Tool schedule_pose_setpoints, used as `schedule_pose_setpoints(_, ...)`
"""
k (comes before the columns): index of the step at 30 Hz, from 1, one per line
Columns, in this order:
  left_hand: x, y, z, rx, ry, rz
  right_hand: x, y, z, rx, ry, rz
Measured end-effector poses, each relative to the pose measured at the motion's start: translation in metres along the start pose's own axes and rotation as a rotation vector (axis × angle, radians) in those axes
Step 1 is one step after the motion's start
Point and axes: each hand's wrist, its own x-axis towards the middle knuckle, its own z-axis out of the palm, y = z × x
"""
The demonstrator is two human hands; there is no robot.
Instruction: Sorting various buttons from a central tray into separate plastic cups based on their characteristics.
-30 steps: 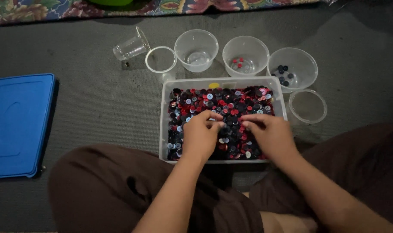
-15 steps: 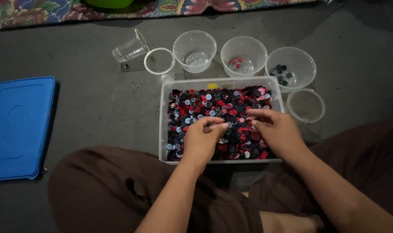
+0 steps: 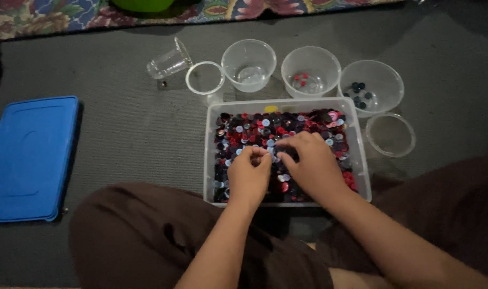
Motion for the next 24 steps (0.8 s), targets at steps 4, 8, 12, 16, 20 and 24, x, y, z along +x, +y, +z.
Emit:
schedule_pose_setpoints(4,0.0,0.002,-0.006,0.028,0.009,-0.065,0.015,0.007,0.012,-0.029,-0.051,0.053)
schedule_pose_setpoints(8,-0.004,0.007,-0.012,-0.021,0.042,-0.079,0.011,0.005,0.002,-0.016,-0.173,0.113)
schedule_pose_setpoints(12,-0.004,0.008,-0.013,-0.028,0.06,-0.093,-0.008,0.025,0.007,-0.078,-0.058,0.234)
schedule_pose_setpoints(16,-0.005,0.007,-0.009,0.037,0.07,-0.089,-0.022,0.039,-0.002,-0.112,-0.026,0.274)
schedule_pose_setpoints(20,-0.008,0.008,-0.012,-0.037,0.104,-0.098,-0.026,0.027,-0.012,-0.056,0.039,0.251)
schedule_pose_setpoints(24,-0.006,0.009,-0.013,-0.108,0.115,-0.105,-0.025,0.01,-0.014,0.13,0.048,0.064)
